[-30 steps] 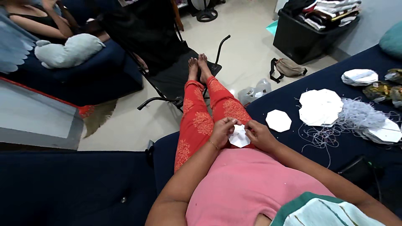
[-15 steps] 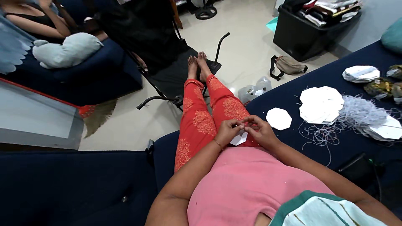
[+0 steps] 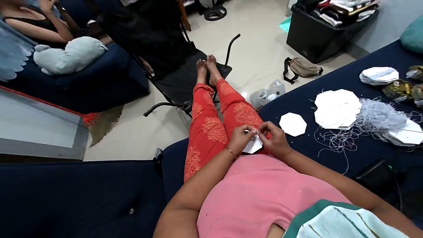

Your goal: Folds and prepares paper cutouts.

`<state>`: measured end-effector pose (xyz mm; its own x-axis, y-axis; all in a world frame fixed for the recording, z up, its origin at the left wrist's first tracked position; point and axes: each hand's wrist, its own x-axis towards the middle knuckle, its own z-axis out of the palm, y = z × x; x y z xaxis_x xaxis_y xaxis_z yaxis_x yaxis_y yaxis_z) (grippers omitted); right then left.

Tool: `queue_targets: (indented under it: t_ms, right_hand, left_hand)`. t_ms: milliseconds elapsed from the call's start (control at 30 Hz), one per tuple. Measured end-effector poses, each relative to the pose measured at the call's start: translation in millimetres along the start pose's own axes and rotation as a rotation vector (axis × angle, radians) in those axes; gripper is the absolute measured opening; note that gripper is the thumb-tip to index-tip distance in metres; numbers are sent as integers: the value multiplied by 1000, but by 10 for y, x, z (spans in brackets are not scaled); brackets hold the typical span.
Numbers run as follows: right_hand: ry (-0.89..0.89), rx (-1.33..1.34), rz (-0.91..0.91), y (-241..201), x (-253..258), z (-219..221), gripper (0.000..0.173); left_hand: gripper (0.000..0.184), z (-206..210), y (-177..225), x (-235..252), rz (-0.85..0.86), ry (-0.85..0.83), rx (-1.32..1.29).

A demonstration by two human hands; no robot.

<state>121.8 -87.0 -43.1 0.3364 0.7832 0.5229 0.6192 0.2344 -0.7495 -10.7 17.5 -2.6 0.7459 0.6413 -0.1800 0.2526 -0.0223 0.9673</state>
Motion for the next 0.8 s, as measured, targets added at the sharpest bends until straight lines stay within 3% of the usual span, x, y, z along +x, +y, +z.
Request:
queue_targets:
  t_ms: [100,267,433,500,567,800]
  right_hand:
    - [19,-115,-101,-3,3,10,12]
    - [7,-219,-149,11,9,35,17]
    - [-95,-226,-5,-95,86,-34,15]
    - [-106,-175,40,-101,104,-61,16]
    - [-70,-146,20,-97,99,-55,16]
    - [-14,-90,-76,-52,106,-64,12]
  left_hand:
    - [14,-1,17,3,-6,4,48]
    - [21,20,117,-32,52,0,420]
    - [21,89,46,-98,372,90,659]
    - [17,103,-39,-77,519,151,674]
    - [15,98,-49,-68,559,146,660]
    - [16,-16,-32,-26,418,-12,246]
